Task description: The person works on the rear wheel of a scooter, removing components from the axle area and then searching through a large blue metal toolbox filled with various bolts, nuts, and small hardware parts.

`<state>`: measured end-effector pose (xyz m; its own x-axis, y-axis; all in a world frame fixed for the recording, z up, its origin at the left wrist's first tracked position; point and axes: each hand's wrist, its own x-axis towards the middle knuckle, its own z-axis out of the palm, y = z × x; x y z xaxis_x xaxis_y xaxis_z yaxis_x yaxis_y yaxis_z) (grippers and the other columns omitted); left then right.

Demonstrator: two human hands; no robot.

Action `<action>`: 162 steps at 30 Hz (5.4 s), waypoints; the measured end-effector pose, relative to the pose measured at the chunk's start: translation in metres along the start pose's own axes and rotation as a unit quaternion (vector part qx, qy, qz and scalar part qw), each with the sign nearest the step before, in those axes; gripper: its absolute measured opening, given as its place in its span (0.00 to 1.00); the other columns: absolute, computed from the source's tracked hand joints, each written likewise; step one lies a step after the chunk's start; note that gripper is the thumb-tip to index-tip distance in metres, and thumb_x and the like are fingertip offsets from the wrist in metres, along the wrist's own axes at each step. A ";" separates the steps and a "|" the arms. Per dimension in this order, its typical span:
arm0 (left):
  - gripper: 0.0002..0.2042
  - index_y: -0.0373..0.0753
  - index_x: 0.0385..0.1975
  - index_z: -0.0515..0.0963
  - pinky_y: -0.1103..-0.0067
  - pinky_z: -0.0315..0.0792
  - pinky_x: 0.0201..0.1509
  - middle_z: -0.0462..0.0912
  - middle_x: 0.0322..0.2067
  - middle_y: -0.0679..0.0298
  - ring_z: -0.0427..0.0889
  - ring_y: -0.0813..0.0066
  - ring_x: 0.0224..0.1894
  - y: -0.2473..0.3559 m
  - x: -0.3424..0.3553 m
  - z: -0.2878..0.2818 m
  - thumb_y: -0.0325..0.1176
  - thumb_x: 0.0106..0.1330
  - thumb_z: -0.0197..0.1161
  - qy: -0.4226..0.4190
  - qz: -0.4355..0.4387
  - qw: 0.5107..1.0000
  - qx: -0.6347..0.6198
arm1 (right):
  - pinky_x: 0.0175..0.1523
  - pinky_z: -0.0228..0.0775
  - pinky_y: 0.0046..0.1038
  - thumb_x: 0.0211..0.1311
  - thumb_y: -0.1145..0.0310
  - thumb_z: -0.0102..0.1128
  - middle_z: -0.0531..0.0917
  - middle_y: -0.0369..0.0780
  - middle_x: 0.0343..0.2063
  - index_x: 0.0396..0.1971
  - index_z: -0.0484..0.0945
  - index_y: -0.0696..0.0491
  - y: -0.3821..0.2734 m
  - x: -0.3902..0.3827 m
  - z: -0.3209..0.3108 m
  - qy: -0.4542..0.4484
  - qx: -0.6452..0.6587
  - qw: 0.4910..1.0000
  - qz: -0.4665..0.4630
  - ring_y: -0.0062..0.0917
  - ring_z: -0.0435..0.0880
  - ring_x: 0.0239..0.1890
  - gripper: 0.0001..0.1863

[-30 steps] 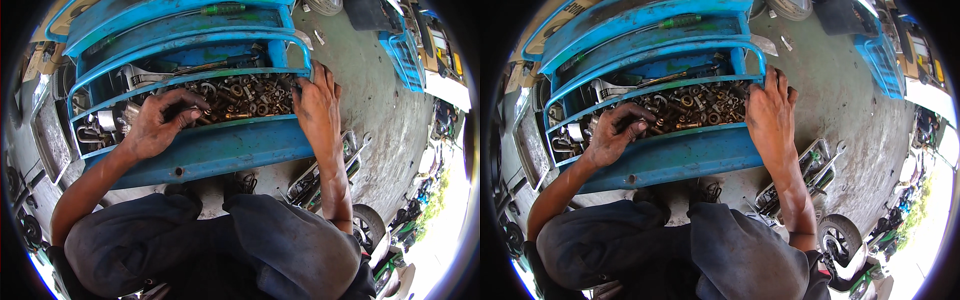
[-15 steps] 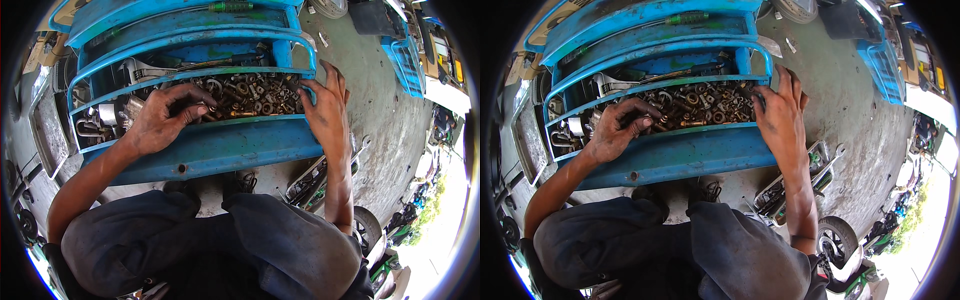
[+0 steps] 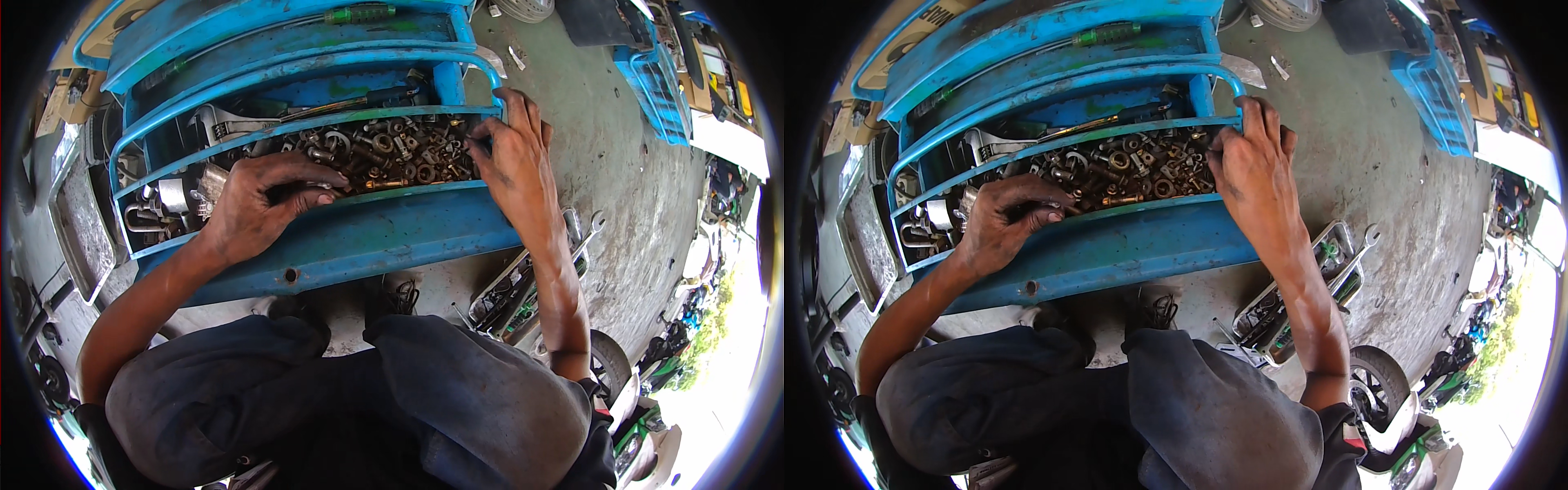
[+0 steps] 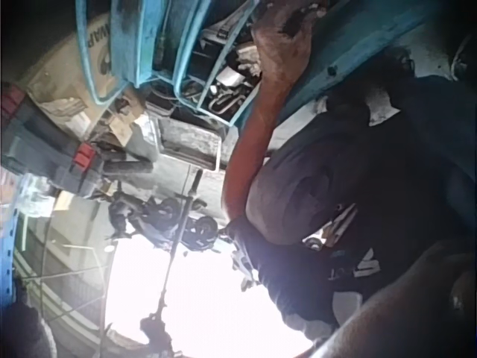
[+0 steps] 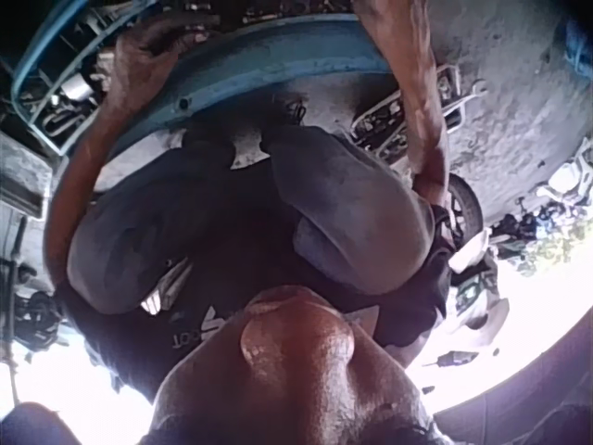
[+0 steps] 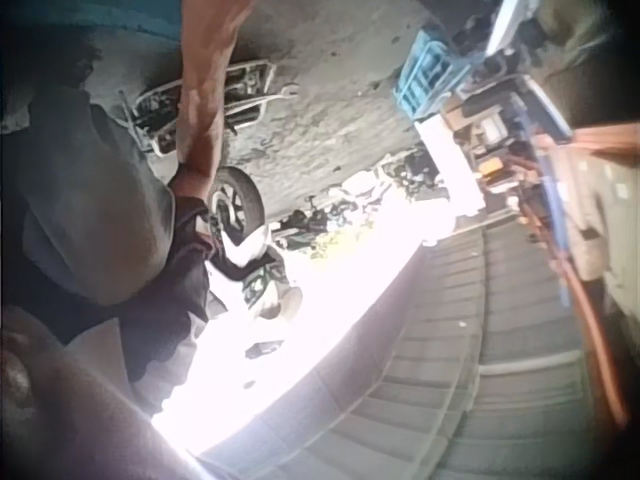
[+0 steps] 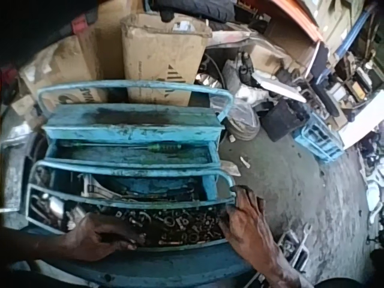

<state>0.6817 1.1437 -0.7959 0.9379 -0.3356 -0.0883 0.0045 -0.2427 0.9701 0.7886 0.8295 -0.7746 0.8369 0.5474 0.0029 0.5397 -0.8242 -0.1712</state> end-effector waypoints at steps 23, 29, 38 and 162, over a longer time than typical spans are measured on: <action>0.17 0.38 0.47 0.85 0.74 0.87 0.45 0.90 0.44 0.57 0.92 0.63 0.42 0.042 -0.012 0.017 0.25 0.57 0.78 -0.035 0.081 0.988 0.124 | 0.46 0.78 0.29 0.64 0.66 0.72 0.90 0.44 0.36 0.45 0.88 0.57 -0.084 -0.020 -0.022 -0.192 0.579 0.789 0.074 0.25 0.88 0.39 0.13; 0.17 0.36 0.48 0.78 0.73 0.86 0.50 0.90 0.43 0.56 0.92 0.62 0.43 0.041 -0.014 0.025 0.27 0.61 0.76 0.010 0.000 0.994 0.105 | 0.47 0.79 0.31 0.65 0.67 0.70 0.89 0.45 0.36 0.44 0.87 0.59 -0.085 -0.026 -0.016 -0.157 0.526 0.835 0.033 0.30 0.89 0.40 0.12; 0.08 0.30 0.43 0.80 0.71 0.83 0.57 0.88 0.43 0.52 0.88 0.65 0.51 0.032 -0.016 0.022 0.23 0.67 0.70 0.042 -0.129 0.990 -0.050 | 0.65 0.66 0.46 0.57 0.70 0.71 0.71 0.48 0.65 0.42 0.88 0.51 0.006 -0.018 -0.022 -0.035 -0.001 0.998 0.045 0.44 0.68 0.67 0.12; 0.16 0.31 0.44 0.82 0.75 0.80 0.56 0.89 0.42 0.55 0.88 0.73 0.46 0.026 -0.006 0.013 0.33 0.63 0.77 0.058 -0.207 0.975 -0.047 | 0.31 0.76 0.44 0.63 0.70 0.62 0.84 0.49 0.22 0.28 0.81 0.56 -0.012 -0.002 0.005 -0.051 -0.055 0.997 -0.021 0.47 0.86 0.27 0.06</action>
<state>0.6716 1.1280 -0.7728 0.8818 -0.1192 -0.4562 0.4182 -0.2493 0.8735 0.7798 0.8391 -0.7779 0.8028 0.5887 -0.0939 0.5854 -0.8083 -0.0632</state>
